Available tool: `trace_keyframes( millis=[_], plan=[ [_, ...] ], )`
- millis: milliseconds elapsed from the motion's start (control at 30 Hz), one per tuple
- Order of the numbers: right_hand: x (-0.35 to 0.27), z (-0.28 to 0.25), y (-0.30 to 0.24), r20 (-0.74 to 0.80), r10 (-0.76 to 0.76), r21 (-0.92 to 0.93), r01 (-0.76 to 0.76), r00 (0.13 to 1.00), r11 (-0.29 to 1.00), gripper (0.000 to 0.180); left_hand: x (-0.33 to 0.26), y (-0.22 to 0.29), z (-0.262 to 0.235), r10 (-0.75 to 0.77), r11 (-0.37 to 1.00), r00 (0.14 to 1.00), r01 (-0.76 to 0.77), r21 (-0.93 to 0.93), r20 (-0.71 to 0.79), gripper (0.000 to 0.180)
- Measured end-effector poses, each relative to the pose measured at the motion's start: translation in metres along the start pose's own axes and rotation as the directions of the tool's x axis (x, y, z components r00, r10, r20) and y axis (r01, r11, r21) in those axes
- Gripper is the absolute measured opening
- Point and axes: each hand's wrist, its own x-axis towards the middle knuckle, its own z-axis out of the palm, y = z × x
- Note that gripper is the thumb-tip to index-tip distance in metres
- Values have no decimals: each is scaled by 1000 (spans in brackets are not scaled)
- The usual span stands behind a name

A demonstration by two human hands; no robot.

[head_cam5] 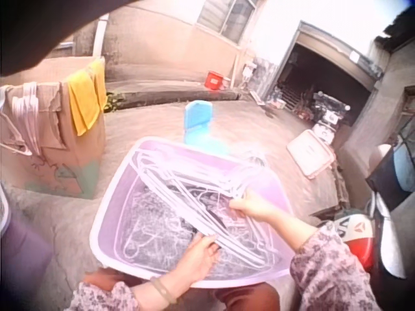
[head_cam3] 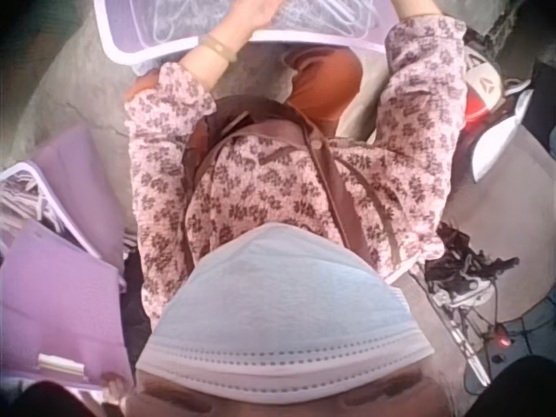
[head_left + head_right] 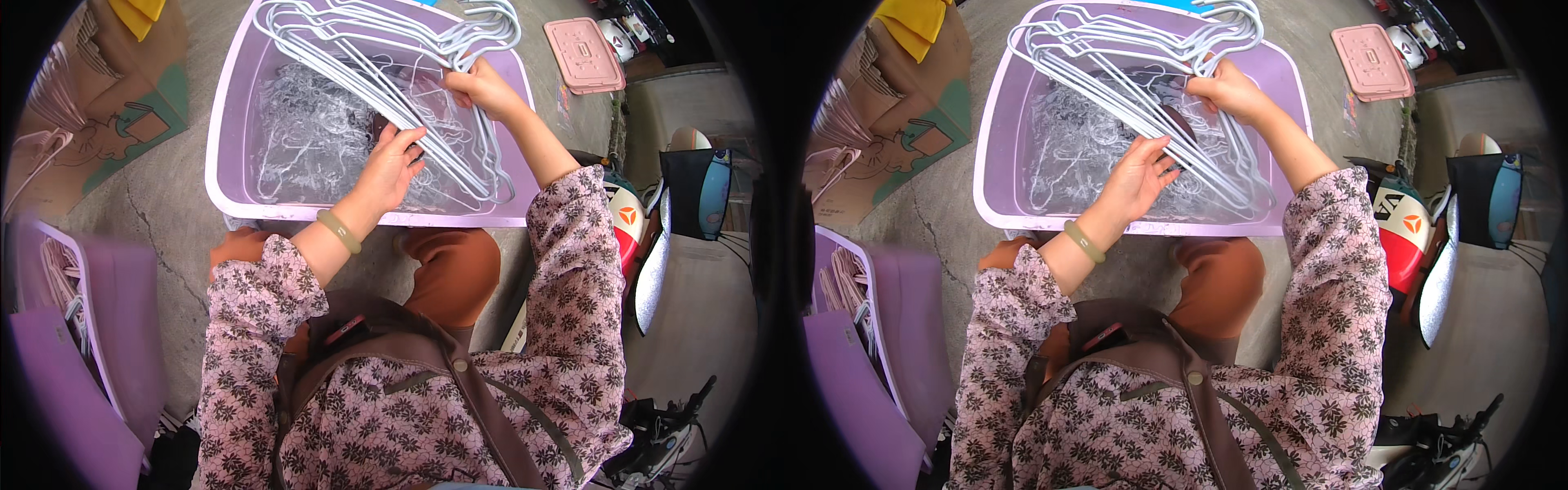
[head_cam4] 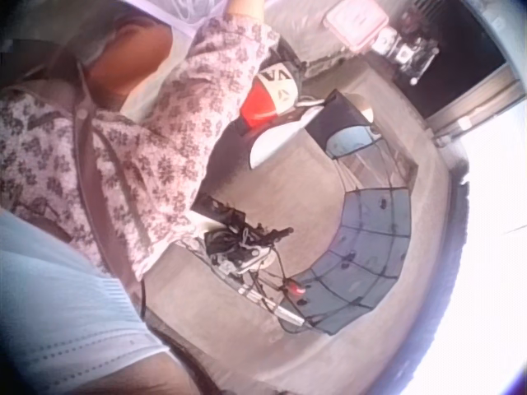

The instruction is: The person sits on the floor and repeatedly wipes white plastic hangers with a dark cloth. They pick up hangers from a purple bin, wipe them, and place them into a second bin. The process is repeated for multiple hangers throughout the clip.

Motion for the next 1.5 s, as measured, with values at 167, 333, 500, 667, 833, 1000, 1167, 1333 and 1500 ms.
trace_keyframes(
  millis=[167, 333, 500, 667, 833, 1000, 1167, 1333, 1500],
  plan=[
    [1, 3, 0, 14, -57, 139, 54, 998, 989, 9, 13, -13, 1, -31, 999, 1000, 31, -20, 3, 21],
    [3, 0, -2, -38, -15, 114, 19, 999, 993, 14, 11, -14, 10, 1, 999, 1000, -1, -42, 2, 27],
    [4, 9, -10, -88, -12, 44, 16, 996, 999, 22, 20, -13, 3, 33, 999, 999, -33, -32, -2, 24],
    [7, 7, -6, -114, -7, 104, 19, 994, 994, 12, 23, -8, 2, 45, 999, 999, -45, -8, -3, 22],
    [7, 6, -1, -178, 5, 146, 22, 984, 989, 19, 23, -3, 2, 54, 997, 998, -53, 57, -11, 22],
    [-10, 16, -3, -300, -99, -19, 98, 949, 995, 28, 32, 27, -3, 149, 986, 989, -146, 80, -23, 27],
    [-41, 15, 20, -273, -328, -407, 200, 904, 891, 31, 42, 79, -12, 282, 957, 959, -279, -85, 23, 35],
    [-65, 14, 35, -25, -499, -658, 362, 866, 661, 29, 32, 103, -11, 357, 913, 933, -358, -196, -44, 40],
    [-69, 15, 39, -196, -328, -350, 246, 924, 904, 24, 32, 106, -11, 520, 849, 853, -511, -133, 43, 43]
  ],
)
